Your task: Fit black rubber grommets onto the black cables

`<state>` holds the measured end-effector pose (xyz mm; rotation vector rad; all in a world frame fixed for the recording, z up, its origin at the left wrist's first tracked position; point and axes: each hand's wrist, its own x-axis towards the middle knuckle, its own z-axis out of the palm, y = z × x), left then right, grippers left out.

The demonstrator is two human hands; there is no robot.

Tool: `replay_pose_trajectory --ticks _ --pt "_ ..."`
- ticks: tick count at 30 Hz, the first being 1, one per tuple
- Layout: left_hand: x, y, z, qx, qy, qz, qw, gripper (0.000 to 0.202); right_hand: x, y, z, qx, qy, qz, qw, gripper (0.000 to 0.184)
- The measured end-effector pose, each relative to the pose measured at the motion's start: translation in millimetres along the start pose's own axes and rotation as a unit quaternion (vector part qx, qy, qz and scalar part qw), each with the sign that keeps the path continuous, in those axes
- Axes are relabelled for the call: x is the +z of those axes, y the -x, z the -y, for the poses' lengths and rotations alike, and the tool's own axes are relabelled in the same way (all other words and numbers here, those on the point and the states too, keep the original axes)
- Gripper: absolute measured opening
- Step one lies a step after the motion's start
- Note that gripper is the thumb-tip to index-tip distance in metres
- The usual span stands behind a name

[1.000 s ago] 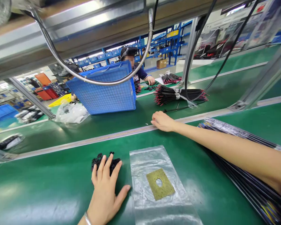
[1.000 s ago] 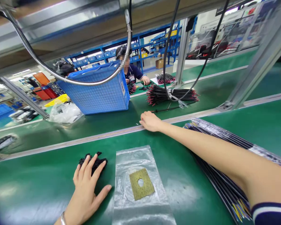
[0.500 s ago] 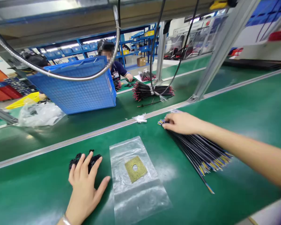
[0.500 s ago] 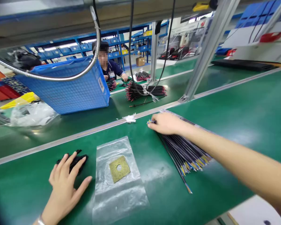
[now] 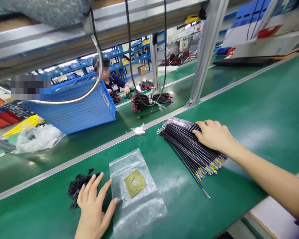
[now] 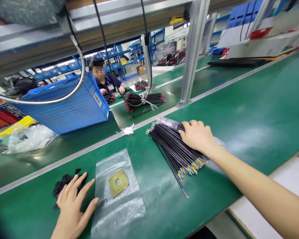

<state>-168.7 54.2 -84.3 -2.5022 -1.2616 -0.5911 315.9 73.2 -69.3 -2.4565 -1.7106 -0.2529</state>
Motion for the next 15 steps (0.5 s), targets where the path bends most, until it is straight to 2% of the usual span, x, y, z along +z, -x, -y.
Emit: replay_pose_trajectory --ticks 4,9,12,15 --pt "5.8 -0.9 4.2 0.006 -0.013 0.004 1.0 0.044 13.0 -19.4 -33.9 0.002 -0.051 0.061 0.997 0.049" --pt "5.3 -2.1 9.3 0.0 -0.022 0.012 1.0 0.042 9.1 -35.9 -68.8 0.049 -0.067 0.064 0.994 0.056" --pt "4.2 -5.1 10.1 -0.009 -0.016 0.014 1.0 0.04 3.3 -37.8 -70.0 0.057 -0.05 0.034 0.997 0.05" --pt "6.1 -7.1 11.6 -0.008 -0.002 0.014 1.0 0.039 4.6 -32.2 -47.1 0.001 -0.048 0.015 0.999 0.046"
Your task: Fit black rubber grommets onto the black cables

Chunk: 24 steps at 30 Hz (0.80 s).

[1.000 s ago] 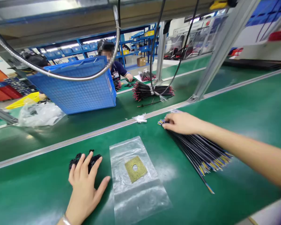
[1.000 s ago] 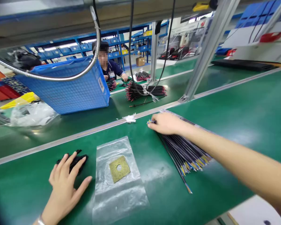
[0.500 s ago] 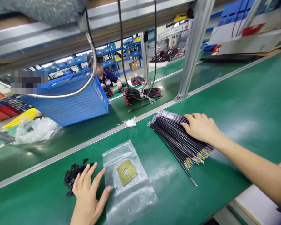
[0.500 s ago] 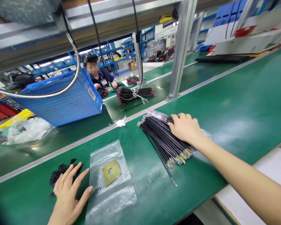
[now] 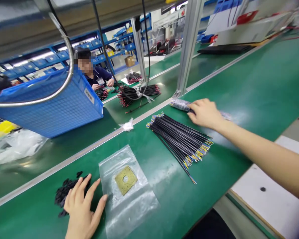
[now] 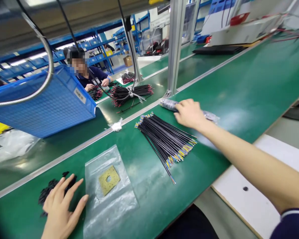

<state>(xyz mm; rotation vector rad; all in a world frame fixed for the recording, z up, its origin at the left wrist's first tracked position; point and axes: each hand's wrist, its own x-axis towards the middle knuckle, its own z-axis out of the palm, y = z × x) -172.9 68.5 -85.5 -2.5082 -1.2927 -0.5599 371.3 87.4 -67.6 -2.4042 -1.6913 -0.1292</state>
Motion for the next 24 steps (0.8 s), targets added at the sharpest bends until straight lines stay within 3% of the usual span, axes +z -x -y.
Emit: replay_pose_trajectory --ticks 3,6,12,17,22,24 --pt "2.0 -0.5 2.3 0.01 0.012 -0.009 1.0 0.04 12.2 5.9 32.4 -0.054 -0.022 0.046 0.997 0.054" --pt "0.3 -0.3 3.1 0.006 0.016 -0.015 1.0 0.04 22.4 10.1 59.0 -0.05 -0.042 0.094 0.993 0.076" --pt "-4.8 0.6 0.7 -0.016 0.017 -0.017 1.0 0.038 23.4 24.8 84.1 -0.086 -0.072 0.114 0.987 0.112" --pt "-1.7 2.1 0.1 -0.02 0.023 0.004 1.0 0.04 11.4 31.1 79.2 -0.18 -0.116 0.118 0.97 0.084" --pt "-0.7 3.1 1.2 -0.036 0.025 0.001 0.999 0.038 -1.3 31.8 67.5 -0.293 -0.159 0.156 0.93 0.085" --pt "-1.3 3.3 2.5 -0.038 0.024 0.0 0.999 0.037 -5.8 39.6 67.4 -0.305 -0.16 0.129 0.93 0.081"
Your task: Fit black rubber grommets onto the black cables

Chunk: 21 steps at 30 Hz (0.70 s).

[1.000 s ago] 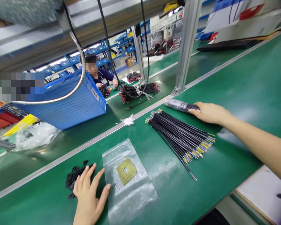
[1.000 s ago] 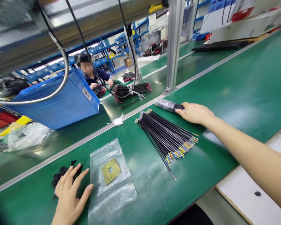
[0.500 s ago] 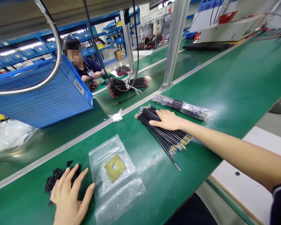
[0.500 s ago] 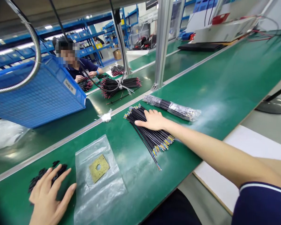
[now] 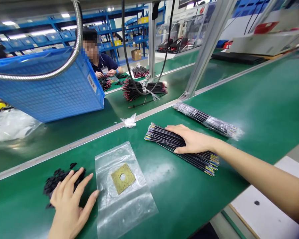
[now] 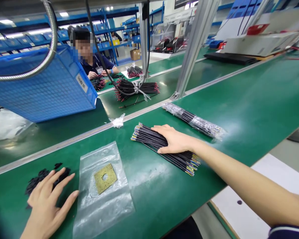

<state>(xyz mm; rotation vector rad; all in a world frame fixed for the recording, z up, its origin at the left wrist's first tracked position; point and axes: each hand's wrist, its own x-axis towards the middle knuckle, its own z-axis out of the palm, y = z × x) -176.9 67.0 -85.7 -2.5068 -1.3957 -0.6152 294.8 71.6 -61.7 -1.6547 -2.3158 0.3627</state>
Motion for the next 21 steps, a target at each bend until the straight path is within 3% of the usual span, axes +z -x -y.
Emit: replay_pose_trajectory --ticks 4,8,11,15,17,19,21 --pt "-0.5 -0.8 2.0 0.001 0.003 -0.001 1.0 0.037 8.7 20.4 29.6 -0.022 0.102 -0.076 0.992 0.027" --pt "0.3 -2.6 0.9 0.001 0.007 -0.005 1.0 0.036 31.5 34.5 56.3 0.022 0.22 -0.036 0.974 0.018" --pt "-4.1 -3.8 -0.8 0.006 0.013 -0.017 1.0 0.035 43.9 35.3 60.5 0.063 0.235 -0.047 0.969 0.018" --pt "-23.3 -4.7 -6.1 -0.029 0.058 -0.056 0.996 0.034 34.9 41.2 60.2 0.045 0.21 -0.041 0.976 0.014" --pt "-33.6 -5.7 -16.5 -0.077 0.135 -0.047 0.987 0.031 21.4 49.7 64.0 0.041 0.137 -0.026 0.989 0.012" --pt "-39.0 -9.5 -36.6 -0.135 0.27 0.028 0.953 0.026 7.8 57.3 71.8 0.067 -0.012 0.016 0.998 0.014" --pt "-38.0 -18.2 -65.0 -0.195 0.438 0.149 0.865 0.028 -0.7 59.3 83.7 0.092 -0.186 0.061 0.976 0.017"
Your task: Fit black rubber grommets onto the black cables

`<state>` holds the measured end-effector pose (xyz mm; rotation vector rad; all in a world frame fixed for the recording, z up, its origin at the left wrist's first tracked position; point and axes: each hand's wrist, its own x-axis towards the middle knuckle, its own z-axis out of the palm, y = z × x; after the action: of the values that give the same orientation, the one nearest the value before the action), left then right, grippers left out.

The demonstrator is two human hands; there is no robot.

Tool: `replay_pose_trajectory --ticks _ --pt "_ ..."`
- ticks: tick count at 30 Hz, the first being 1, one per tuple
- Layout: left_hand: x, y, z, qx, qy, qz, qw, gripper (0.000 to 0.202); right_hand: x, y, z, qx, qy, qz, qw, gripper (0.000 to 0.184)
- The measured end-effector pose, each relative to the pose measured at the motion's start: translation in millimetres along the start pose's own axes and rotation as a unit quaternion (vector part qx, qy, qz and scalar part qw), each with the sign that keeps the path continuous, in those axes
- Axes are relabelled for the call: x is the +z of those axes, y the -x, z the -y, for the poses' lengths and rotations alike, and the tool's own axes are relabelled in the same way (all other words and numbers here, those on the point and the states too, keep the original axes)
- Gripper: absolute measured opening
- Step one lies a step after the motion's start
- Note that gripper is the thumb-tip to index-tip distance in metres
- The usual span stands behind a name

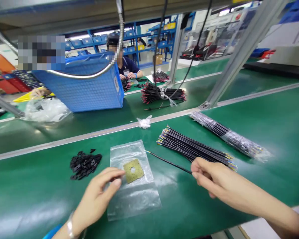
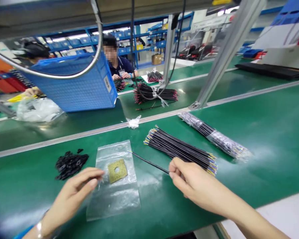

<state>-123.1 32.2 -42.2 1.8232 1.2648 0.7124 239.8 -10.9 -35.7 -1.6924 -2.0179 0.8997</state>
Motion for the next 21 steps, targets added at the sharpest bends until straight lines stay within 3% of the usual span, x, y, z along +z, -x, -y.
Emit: replay_pose_trajectory --ticks 1,3,5,8,10,12,14,16,19,21 --pt "13.3 -3.4 -9.5 -0.05 0.09 0.051 0.993 0.033 1.2 -0.4 7.4 0.004 -0.073 0.023 0.997 0.02" --pt "38.0 -12.8 -27.1 -0.117 0.27 0.064 0.954 0.047 8.9 -6.0 22.2 0.0 -0.194 0.071 0.979 0.026" --pt "54.0 -21.9 -40.3 -0.131 0.403 -0.009 0.906 0.053 19.8 -15.4 34.5 -0.003 -0.28 0.14 0.95 0.03" --pt "58.1 -27.8 -48.0 -0.125 0.509 -0.119 0.843 0.047 32.5 -30.2 43.9 0.004 -0.389 0.276 0.879 0.034" --pt "53.1 -26.8 -45.7 -0.121 0.538 -0.159 0.819 0.039 36.5 -37.9 43.8 -0.001 -0.466 0.346 0.814 0.038" --pt "47.6 -24.8 -39.9 -0.116 0.551 -0.185 0.805 0.034 38.8 -42.8 39.8 -0.033 -0.52 0.357 0.775 0.04" --pt "43.9 -23.6 -32.9 -0.114 0.559 -0.206 0.795 0.032 40.9 -44.3 33.5 -0.09 -0.545 0.317 0.771 0.037" --pt "42.4 -23.8 -27.0 -0.116 0.564 -0.225 0.786 0.031 42.8 -42.1 26.5 -0.15 -0.544 0.247 0.788 0.031" --pt "43.4 -24.2 -22.6 -0.136 0.564 -0.23 0.781 0.027 43.7 -33.0 18.0 -0.22 -0.48 0.15 0.836 0.017" --pt "46.1 -23.0 -22.5 -0.155 0.559 -0.214 0.786 0.027 42.5 -25.4 14.9 -0.256 -0.401 0.121 0.871 0.015"
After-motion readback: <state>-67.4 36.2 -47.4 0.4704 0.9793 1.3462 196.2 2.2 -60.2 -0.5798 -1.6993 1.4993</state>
